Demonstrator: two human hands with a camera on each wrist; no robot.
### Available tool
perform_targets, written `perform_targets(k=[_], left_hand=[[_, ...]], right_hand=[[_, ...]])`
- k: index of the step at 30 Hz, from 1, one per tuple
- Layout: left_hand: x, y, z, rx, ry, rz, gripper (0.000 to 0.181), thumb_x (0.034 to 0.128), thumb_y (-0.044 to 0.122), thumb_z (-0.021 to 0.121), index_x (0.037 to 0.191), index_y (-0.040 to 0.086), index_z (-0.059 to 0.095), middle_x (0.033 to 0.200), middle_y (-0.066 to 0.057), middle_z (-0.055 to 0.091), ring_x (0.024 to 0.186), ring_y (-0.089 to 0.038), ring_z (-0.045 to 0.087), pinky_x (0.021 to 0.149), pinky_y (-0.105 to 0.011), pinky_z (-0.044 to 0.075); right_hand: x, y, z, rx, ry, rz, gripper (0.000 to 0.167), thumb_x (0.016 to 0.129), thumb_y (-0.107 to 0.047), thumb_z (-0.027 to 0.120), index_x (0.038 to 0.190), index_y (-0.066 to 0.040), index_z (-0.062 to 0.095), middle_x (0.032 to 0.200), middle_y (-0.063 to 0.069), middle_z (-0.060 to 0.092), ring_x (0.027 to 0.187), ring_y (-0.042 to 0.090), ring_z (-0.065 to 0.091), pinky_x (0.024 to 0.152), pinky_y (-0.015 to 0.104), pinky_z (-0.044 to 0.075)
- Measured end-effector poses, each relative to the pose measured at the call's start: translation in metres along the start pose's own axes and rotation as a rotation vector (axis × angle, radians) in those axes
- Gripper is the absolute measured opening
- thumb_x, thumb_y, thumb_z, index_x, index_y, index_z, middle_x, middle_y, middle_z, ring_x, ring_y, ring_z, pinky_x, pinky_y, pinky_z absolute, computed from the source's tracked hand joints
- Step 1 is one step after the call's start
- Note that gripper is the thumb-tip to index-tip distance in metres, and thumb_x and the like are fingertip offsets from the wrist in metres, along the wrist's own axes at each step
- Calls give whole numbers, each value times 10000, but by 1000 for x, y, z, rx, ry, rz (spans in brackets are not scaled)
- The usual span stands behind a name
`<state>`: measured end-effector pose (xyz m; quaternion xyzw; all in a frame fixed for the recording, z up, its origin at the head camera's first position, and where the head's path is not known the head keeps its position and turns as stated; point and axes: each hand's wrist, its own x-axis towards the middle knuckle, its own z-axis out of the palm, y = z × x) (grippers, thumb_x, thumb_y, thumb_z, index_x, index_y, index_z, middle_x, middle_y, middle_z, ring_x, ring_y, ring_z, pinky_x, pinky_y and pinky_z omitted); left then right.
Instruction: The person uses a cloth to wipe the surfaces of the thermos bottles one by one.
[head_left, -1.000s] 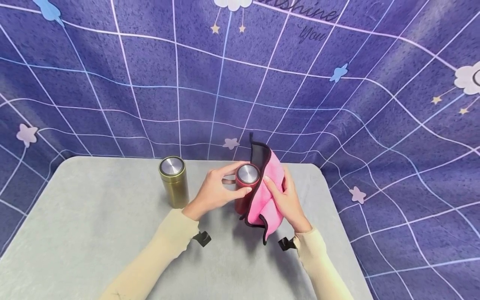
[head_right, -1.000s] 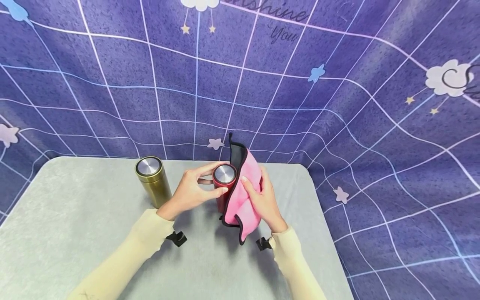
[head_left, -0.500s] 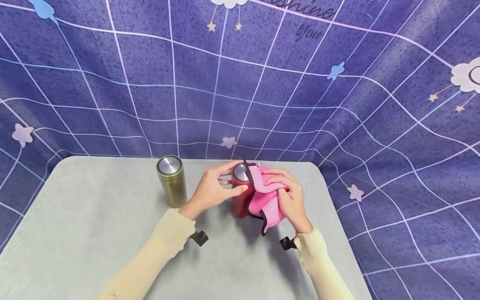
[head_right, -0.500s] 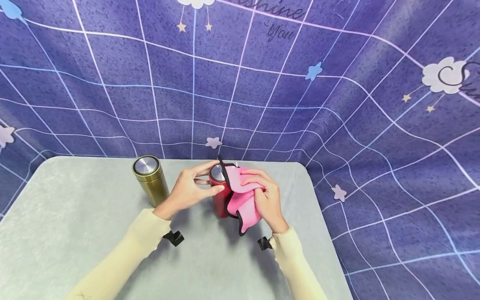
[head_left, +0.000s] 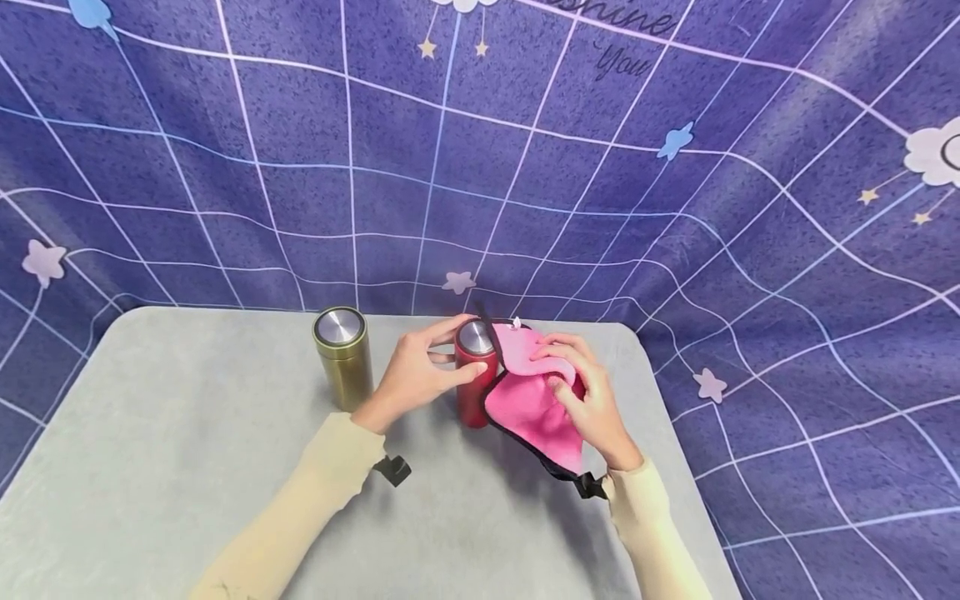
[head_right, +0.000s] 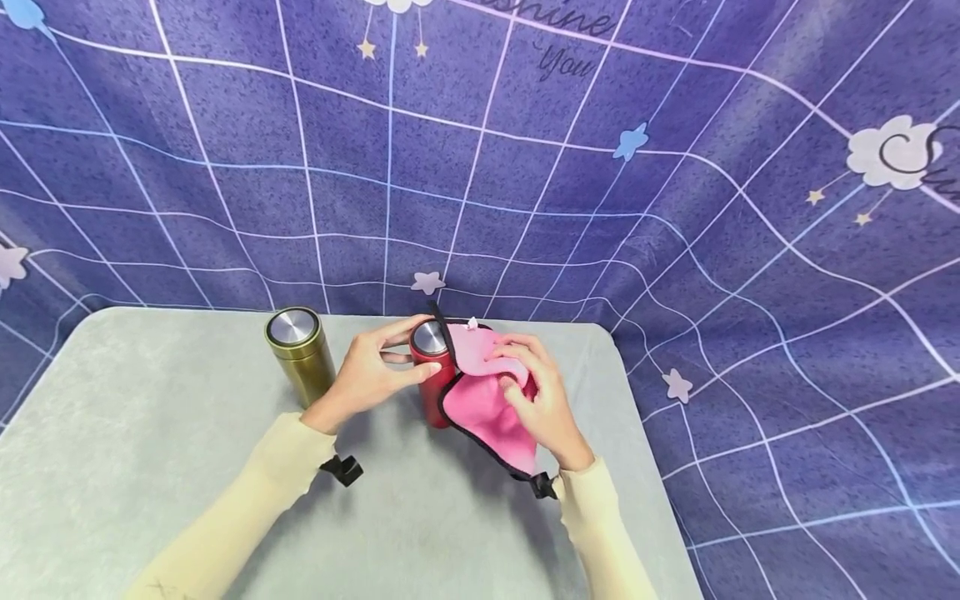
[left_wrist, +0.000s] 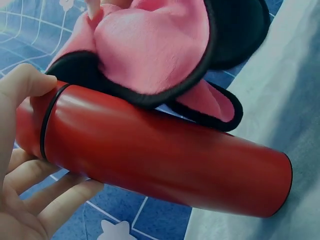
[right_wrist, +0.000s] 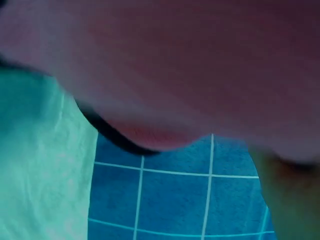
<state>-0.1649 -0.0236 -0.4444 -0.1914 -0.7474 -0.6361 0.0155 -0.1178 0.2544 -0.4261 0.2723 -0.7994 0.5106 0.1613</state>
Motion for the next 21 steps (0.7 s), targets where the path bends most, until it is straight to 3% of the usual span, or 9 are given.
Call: perform_targets(k=[2,4,6,8,10,11,14,17,21], left_hand=[[1,0,-1,0,8,-5,708,800,168,953,1455,161,686,1384,-92,722,1063,-306,786,912,-381,662],[2,0,-1,2,13,-13,718,795,171,956,1459,155,682,1371,-115,726,1054,-322,788,911,-393,663],[4,0,-2,4,17,-17,718,795,174,956,1458,148,682,1356,-134,731,1059,-336,785,908,-401,663],[4,0,-2,4,23,-22,719,791,164,953,1456,133,682,1333,-150,739,1065,-341,783,896,-396,666],[5,0,-2,-3,24,-28,720,793,143,938,1462,108,674,1313,-164,745,1054,-345,786,879,-386,669],[5,0,-2,-9,23,-31,720,794,128,926,1466,93,668,1304,-172,747,1040,-347,789,871,-381,671],[5,-1,-2,-34,12,-37,722,794,79,889,1477,79,654,1280,-190,752,985,-346,799,852,-369,675],[5,-2,-1,-44,-2,-29,700,800,54,870,1468,121,672,1273,-180,756,982,-333,800,854,-367,675],[6,-2,-1,-31,-6,-5,670,808,61,888,1440,180,704,1262,-140,770,1062,-321,783,866,-379,675]], right_hand=[[-1,-4,-1,-12,-67,0,422,897,-18,645,1299,-106,738,1491,153,567,984,126,657,892,177,525],[-1,-8,-1,-20,-121,9,509,891,1,696,1390,-102,695,1576,131,504,767,41,598,651,136,513],[0,-11,1,-52,-146,-3,566,881,25,761,1428,-91,678,1596,119,498,751,40,602,522,151,452],[0,-13,3,-87,-156,-29,595,863,58,797,1429,-89,688,1580,107,533,1042,123,676,652,152,513],[0,-14,5,-127,-157,-68,576,861,78,805,1404,-90,713,1543,100,585,1307,227,610,889,156,533],[0,-14,6,-143,-156,-86,561,860,90,800,1386,-91,728,1517,99,612,1385,268,565,944,155,506],[0,-15,8,-172,-164,-122,553,853,127,767,1350,-115,758,1473,76,656,1379,271,586,973,151,484],[0,-17,9,-209,-176,-156,559,851,138,750,1339,-134,768,1451,62,671,1315,251,617,780,140,462],[3,-19,11,-298,-201,-220,571,846,115,771,1353,-149,760,1442,58,672,1278,259,630,925,245,557]])
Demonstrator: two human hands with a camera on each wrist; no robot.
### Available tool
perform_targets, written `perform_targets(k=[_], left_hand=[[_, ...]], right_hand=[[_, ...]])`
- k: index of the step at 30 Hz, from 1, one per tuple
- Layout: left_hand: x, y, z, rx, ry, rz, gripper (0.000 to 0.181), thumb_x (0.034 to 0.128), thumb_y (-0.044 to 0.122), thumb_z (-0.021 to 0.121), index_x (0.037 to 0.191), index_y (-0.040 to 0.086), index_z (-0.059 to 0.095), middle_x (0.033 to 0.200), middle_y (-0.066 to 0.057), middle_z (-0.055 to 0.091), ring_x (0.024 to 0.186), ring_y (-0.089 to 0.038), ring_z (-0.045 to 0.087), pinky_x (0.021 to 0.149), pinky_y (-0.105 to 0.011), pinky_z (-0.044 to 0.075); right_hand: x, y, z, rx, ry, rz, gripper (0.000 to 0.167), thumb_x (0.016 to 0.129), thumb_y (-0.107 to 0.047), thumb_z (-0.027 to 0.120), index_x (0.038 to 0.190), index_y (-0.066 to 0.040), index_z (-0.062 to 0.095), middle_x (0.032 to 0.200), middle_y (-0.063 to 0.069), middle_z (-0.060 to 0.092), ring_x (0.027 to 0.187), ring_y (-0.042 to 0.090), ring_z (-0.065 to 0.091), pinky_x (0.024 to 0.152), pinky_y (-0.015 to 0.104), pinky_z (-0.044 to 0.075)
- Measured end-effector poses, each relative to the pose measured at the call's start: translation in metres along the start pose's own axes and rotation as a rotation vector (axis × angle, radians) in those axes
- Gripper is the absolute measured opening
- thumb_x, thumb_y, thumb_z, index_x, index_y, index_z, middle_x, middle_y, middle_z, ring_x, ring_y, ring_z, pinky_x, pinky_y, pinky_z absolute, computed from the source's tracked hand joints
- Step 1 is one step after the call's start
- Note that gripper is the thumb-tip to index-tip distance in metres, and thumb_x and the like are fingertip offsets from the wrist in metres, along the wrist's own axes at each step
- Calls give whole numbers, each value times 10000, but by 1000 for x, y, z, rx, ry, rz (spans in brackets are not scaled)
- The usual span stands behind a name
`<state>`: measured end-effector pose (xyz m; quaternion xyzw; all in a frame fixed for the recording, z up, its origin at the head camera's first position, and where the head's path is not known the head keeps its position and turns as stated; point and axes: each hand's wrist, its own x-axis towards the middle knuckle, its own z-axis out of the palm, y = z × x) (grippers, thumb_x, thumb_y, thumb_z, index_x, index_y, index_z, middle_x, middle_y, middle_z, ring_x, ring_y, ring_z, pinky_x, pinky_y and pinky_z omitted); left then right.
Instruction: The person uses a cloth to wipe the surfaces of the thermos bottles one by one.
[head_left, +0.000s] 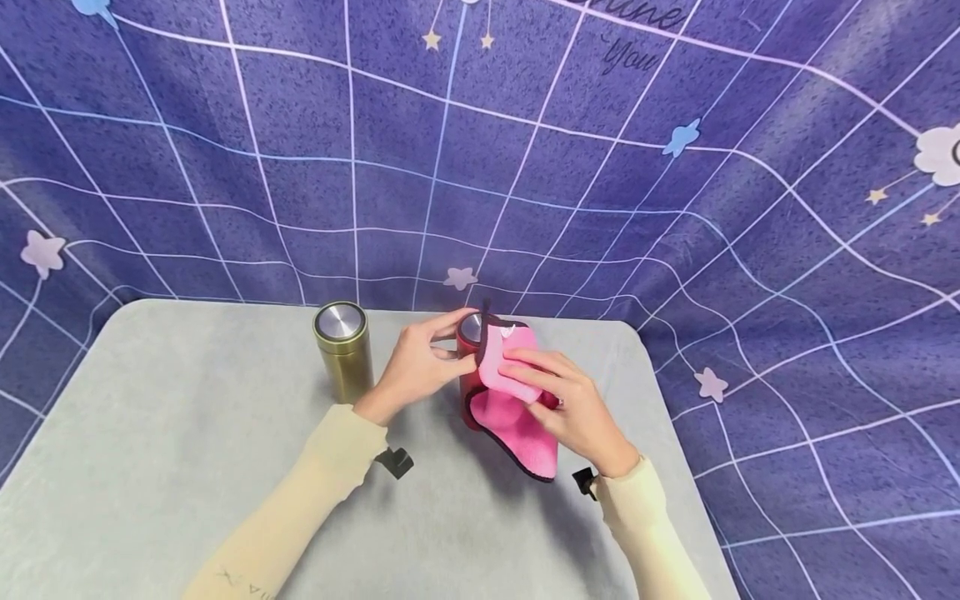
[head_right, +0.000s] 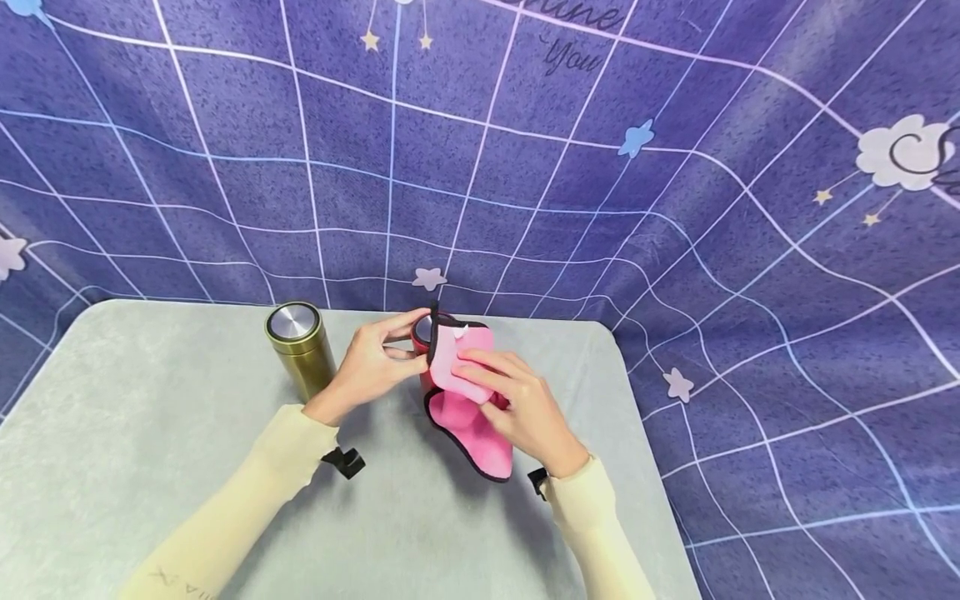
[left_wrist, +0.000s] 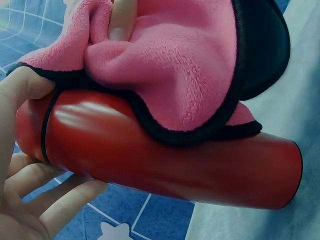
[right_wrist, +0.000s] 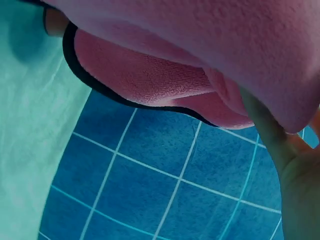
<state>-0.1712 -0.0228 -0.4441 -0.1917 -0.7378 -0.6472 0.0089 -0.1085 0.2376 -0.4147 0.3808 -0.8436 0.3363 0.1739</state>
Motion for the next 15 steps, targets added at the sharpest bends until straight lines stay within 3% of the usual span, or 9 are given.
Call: perform_targets(k=[3,5,10,15], left_hand=[[1,1,-1,20,1,17,648,809,84,911,1419,193,721,1239,-109,783,1108,-314,771,867,-393,676],[2,2,-2,30,-1,22,636,812,95,917,1411,188,726,1228,-96,789,1127,-309,765,872,-416,676],[3,3,-3,38,-7,4,617,820,151,935,1403,174,731,1286,-87,769,1126,-294,767,875,-431,676],[3,6,-4,27,-3,-14,640,803,195,959,1402,176,732,1366,-94,730,1057,-282,788,853,-377,678]], right_hand=[[3,-1,2,-78,-8,-42,575,836,82,781,1352,-169,760,1425,50,674,1265,260,638,1005,368,583],[4,-1,3,-109,-8,-63,561,835,54,794,1346,-177,763,1411,46,674,1259,261,640,976,399,607],[5,-1,7,-176,-8,-102,541,833,-15,857,1339,-187,771,1378,52,678,1184,258,650,792,371,642],[3,-1,12,-265,-6,-128,544,831,-66,883,1347,-198,771,1337,60,681,1016,230,617,570,278,554]])
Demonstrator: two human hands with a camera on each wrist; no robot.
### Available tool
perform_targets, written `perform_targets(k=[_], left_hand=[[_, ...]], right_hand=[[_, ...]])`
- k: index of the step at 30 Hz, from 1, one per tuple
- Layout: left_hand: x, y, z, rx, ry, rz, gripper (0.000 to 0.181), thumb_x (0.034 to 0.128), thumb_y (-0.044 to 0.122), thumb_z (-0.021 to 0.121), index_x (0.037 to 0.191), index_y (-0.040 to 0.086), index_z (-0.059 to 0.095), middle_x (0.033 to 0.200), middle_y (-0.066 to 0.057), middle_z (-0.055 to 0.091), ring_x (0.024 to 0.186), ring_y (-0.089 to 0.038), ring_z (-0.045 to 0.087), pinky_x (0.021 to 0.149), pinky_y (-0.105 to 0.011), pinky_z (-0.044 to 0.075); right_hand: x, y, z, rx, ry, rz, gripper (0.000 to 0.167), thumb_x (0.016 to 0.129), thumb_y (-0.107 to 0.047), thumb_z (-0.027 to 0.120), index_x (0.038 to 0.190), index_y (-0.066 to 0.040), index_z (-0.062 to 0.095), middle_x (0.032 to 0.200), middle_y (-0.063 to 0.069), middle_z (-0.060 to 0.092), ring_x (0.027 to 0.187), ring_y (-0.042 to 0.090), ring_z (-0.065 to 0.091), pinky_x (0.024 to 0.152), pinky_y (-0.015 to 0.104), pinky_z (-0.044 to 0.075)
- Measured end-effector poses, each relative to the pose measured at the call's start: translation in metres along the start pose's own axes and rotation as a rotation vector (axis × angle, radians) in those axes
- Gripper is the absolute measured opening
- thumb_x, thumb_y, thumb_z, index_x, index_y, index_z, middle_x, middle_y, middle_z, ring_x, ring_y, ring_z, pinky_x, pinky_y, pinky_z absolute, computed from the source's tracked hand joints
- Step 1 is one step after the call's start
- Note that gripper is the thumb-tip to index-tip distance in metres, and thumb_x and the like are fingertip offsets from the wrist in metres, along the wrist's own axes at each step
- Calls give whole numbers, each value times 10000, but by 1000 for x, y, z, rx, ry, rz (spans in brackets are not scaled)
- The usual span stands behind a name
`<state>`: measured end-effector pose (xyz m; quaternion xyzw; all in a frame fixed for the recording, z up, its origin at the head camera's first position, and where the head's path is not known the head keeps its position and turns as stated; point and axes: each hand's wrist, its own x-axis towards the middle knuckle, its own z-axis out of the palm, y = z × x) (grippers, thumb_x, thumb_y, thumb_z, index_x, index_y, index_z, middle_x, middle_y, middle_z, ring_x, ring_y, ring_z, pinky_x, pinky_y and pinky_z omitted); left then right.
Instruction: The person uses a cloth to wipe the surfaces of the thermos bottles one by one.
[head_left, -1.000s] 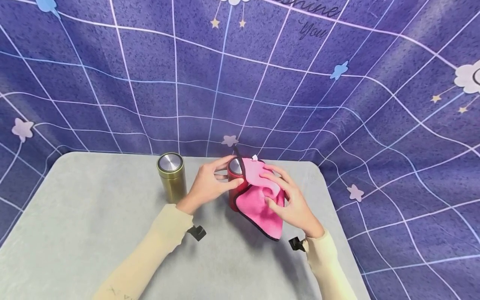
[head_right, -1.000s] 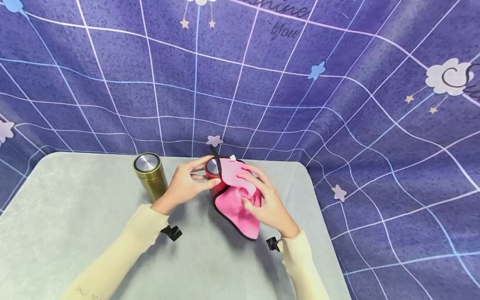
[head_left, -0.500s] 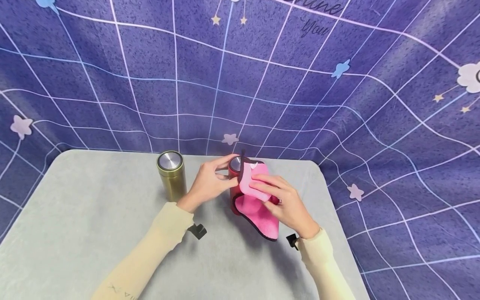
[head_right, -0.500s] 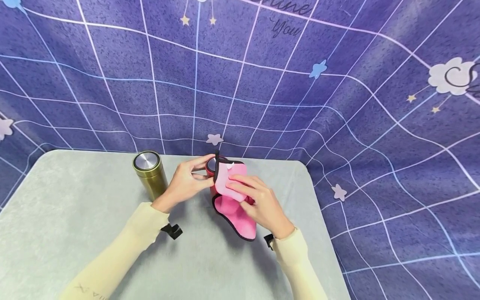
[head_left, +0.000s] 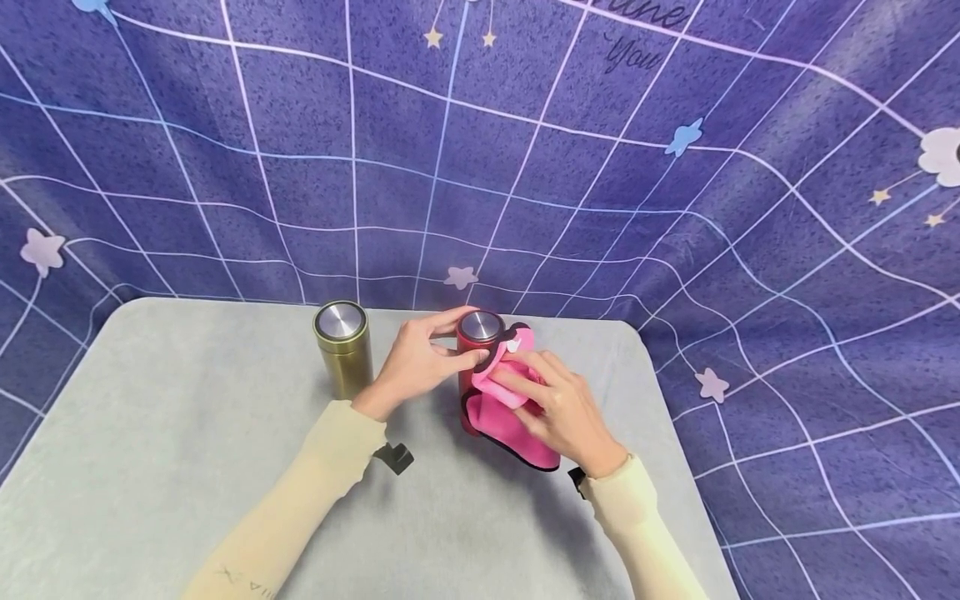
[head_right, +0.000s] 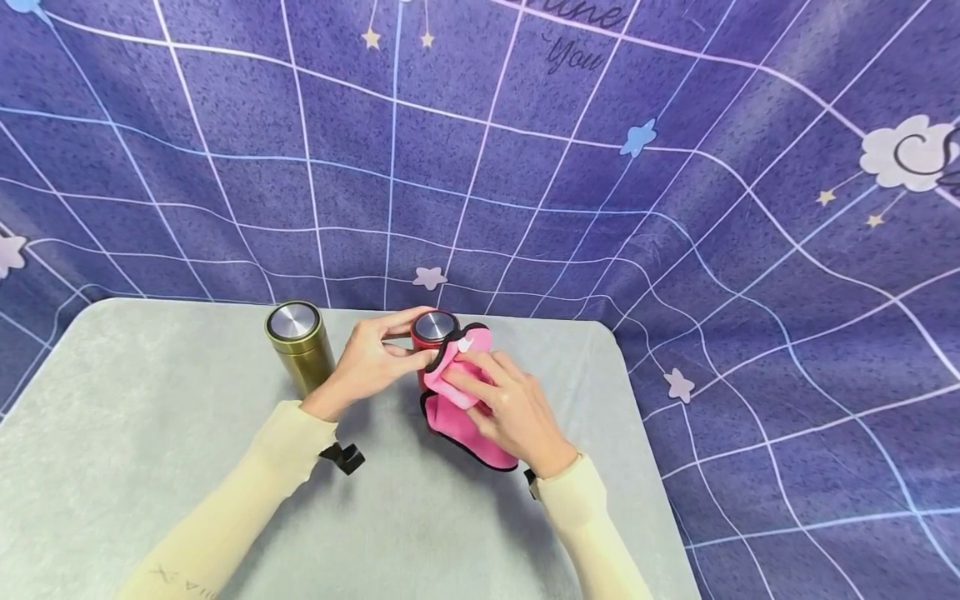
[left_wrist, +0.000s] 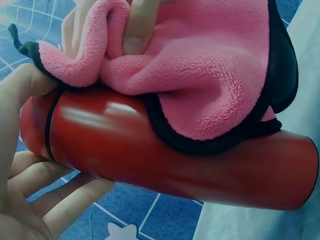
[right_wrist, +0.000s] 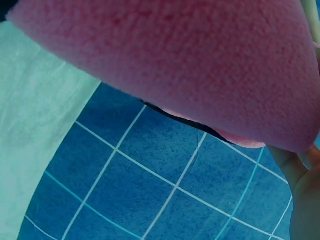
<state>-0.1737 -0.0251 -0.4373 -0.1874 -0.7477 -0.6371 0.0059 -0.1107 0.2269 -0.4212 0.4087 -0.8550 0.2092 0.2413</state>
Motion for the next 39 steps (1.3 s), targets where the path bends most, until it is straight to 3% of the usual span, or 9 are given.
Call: perform_targets(k=[8,15,21,26,34,39], left_hand=[[2,0,0,6,0,10,582,820,105,897,1379,173,748,1234,-74,788,1145,-288,759,904,-465,668],[2,2,-2,8,-7,14,602,815,74,888,1390,165,739,1220,-83,791,1120,-298,767,875,-383,673],[4,2,-2,22,-8,42,594,809,142,942,1371,169,751,1247,-51,787,1109,-254,774,850,-346,675],[5,6,-3,36,1,31,609,811,203,961,1378,157,745,1271,-43,778,1121,-236,770,847,-325,673],[6,14,-6,54,-2,0,633,811,245,954,1402,198,732,1287,-28,770,1093,-238,778,842,-342,677],[8,15,-6,46,-14,11,650,801,252,962,1405,198,729,1274,-29,775,972,-240,805,816,-328,679]], right_hand=[[-3,0,6,-33,15,-15,555,826,-60,870,1351,-203,761,1355,49,664,963,229,591,555,283,524],[-6,-3,11,-54,19,-32,553,795,-27,878,1316,-186,779,1327,60,677,978,237,606,561,289,540],[-11,-5,16,-77,1,-37,600,759,42,820,1308,-198,787,1325,53,678,997,232,612,548,302,561],[-17,-6,25,-86,-9,-35,591,738,56,814,1275,-192,801,1305,43,680,1003,229,610,544,305,578],[-30,-10,43,-85,-52,-9,595,705,89,808,1238,-176,811,1296,16,676,1033,211,626,648,320,623],[-36,-11,49,-85,-79,4,602,700,87,815,1242,-176,805,1299,14,678,1083,204,658,706,344,645]])
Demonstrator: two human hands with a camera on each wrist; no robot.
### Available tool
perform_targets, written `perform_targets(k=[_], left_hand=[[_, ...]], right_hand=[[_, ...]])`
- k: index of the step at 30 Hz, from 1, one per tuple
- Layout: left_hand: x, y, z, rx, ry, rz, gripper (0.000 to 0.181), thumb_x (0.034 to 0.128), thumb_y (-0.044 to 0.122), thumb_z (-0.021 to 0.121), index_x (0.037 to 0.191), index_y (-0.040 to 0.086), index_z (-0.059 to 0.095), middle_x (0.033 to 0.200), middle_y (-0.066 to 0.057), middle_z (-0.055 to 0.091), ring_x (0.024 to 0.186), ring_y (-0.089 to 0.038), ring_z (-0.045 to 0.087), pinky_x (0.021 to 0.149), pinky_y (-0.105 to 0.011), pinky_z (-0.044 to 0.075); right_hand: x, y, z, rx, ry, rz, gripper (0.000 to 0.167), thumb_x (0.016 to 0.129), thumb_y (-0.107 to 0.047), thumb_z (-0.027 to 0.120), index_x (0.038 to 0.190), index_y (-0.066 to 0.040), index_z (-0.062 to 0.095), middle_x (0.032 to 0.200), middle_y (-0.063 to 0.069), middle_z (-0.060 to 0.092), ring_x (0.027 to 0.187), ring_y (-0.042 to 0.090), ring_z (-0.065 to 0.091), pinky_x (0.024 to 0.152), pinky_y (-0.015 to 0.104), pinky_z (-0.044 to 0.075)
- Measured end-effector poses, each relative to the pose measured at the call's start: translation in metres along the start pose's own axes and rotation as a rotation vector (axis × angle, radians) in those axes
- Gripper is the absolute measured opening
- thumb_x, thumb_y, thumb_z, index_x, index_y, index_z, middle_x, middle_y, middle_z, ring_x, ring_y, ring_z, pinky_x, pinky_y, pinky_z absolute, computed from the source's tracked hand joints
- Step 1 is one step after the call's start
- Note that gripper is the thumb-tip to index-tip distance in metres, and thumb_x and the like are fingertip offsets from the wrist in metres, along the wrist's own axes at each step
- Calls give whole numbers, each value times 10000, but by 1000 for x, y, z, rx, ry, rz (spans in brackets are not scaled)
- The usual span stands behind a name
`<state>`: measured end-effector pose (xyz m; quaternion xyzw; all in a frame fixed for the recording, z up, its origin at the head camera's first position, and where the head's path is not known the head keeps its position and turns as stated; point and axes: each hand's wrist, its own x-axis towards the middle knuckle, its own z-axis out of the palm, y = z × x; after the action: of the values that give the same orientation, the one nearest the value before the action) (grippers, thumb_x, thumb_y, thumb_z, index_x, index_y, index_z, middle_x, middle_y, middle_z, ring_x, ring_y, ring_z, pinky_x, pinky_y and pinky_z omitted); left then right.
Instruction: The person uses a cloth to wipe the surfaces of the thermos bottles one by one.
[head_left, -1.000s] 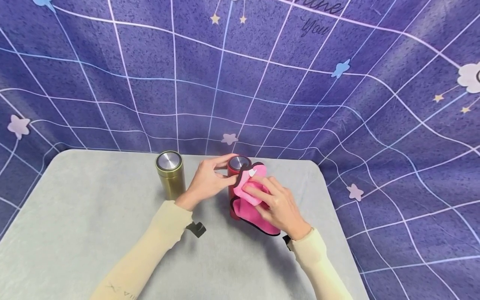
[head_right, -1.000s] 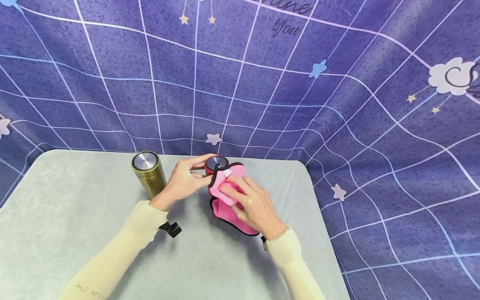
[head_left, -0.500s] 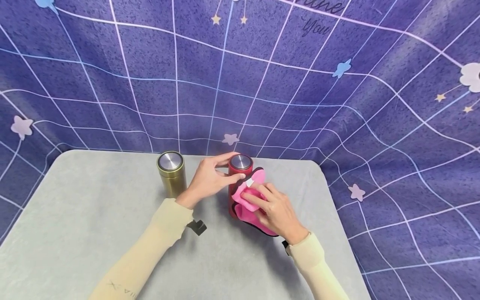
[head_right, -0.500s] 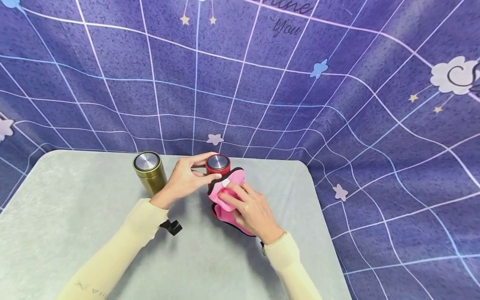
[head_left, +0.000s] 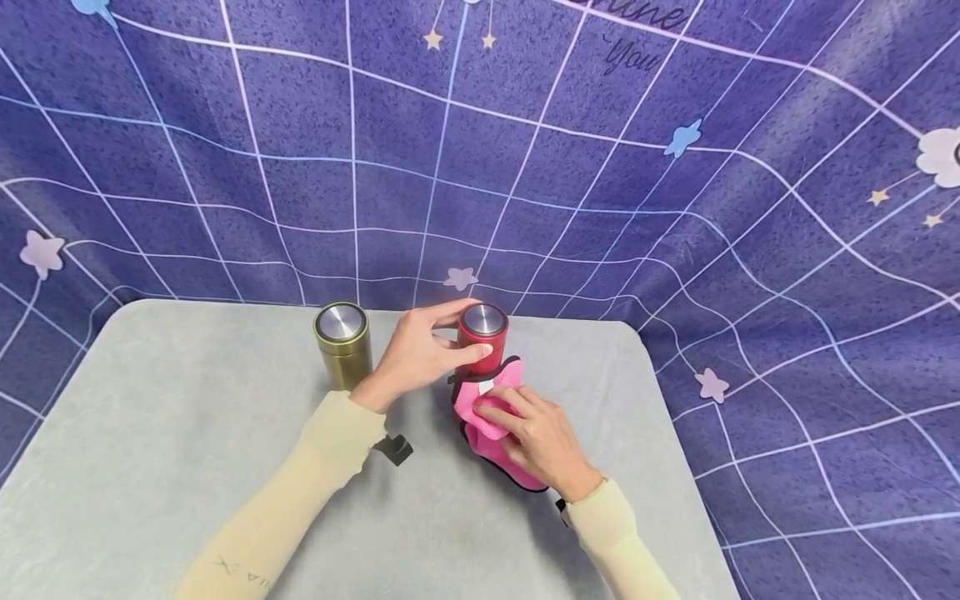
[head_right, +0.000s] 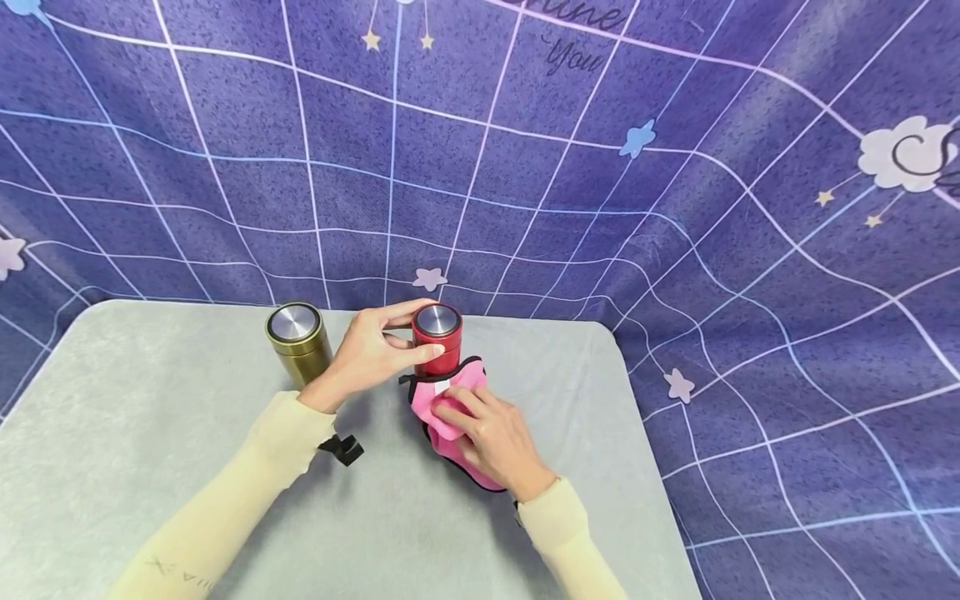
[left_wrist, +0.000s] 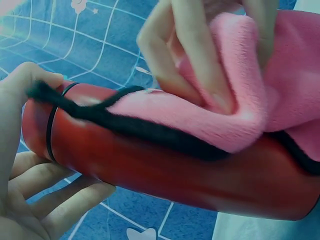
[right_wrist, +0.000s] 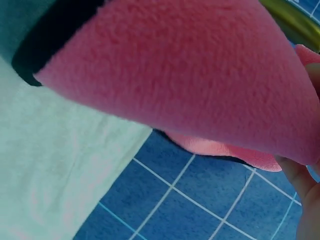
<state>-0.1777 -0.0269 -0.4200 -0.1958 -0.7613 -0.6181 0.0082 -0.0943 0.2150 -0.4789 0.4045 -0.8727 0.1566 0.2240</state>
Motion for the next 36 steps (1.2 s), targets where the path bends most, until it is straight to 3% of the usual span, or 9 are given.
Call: perform_targets(k=[13,24,31,36], left_hand=[[2,10,-5,43,16,49,657,794,252,966,1405,205,732,1266,-34,776,942,-240,809,860,-387,678],[3,16,-9,40,29,55,688,797,242,964,1435,184,711,1296,-60,765,969,-258,807,850,-375,679],[1,11,-3,57,12,38,689,803,273,960,1441,225,706,1337,-49,744,973,-266,806,871,-432,678],[-2,10,0,39,5,59,686,806,239,957,1442,208,704,1313,-54,752,1009,-271,798,879,-489,674]], right_hand=[[-12,1,18,33,-50,26,574,745,99,745,1234,-196,806,1291,1,692,1157,200,702,888,369,653],[-19,4,30,61,-89,28,560,746,122,700,1189,-200,817,1271,-13,686,1118,191,698,908,364,646],[-20,4,29,66,-45,46,581,747,117,715,1229,-195,804,1286,2,686,1158,205,698,936,373,644],[-14,3,22,86,24,44,588,751,111,760,1270,-162,787,1304,34,682,1156,224,691,918,385,645]])
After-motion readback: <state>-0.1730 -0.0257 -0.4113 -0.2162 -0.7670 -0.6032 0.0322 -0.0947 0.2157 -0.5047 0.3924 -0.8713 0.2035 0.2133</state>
